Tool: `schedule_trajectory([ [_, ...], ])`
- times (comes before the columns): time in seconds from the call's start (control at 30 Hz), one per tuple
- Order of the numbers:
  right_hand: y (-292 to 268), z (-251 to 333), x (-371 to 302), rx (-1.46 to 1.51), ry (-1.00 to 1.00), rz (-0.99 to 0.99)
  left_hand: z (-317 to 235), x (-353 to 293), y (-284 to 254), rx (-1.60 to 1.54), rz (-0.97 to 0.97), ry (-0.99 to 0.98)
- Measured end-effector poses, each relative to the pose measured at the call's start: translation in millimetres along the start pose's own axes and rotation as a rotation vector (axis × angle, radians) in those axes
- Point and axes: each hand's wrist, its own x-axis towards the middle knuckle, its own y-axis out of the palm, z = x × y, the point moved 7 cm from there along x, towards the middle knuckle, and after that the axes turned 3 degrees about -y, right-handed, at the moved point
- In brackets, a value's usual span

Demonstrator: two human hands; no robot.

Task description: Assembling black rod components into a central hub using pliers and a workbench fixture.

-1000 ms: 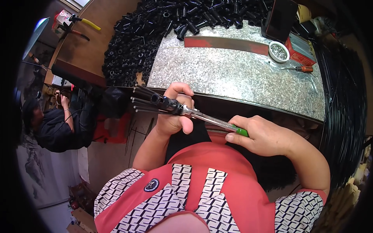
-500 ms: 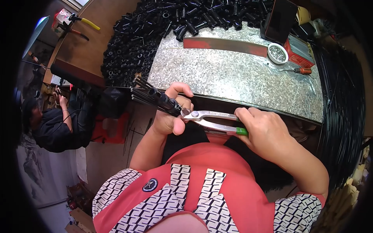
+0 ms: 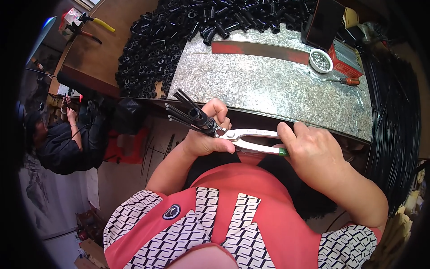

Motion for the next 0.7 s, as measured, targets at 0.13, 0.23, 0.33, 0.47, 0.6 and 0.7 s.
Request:
schedule_trajectory([
  [0.13, 10.2, -3.1, 5.5, 0.127, 0.026, 0.057, -1.8, 1.2, -2.0, -0.057, -0.011, -0.018],
  [0.23, 23.9, -4.8, 9.8, 0.28, 0.023, 0.085, -0.1, 0.1, -5.7, -0.017, 0.005, 0.001],
  [0.33, 34.3, 1.5, 13.6, 0.632, -0.017, 0.137, -9.1, -1.4, -10.2, -0.193, -0.02, 0.109],
  [0.47, 28.8, 6.2, 7.1, 0.866, 0.074, 0.141, -13.4, -5.5, -21.9, -0.223, -0.133, 0.148],
  [0.6, 18.0, -5.1, 4.0, 0.776, 0.109, -0.102, -24.1, -8.9, -25.1, -0.199, -0.178, 0.186],
  [0.7, 8.5, -10.3, 2.7, 0.613, 0.001, -0.293, -27.1, -11.0, -24.2, -0.158, -0.243, 0.128],
])
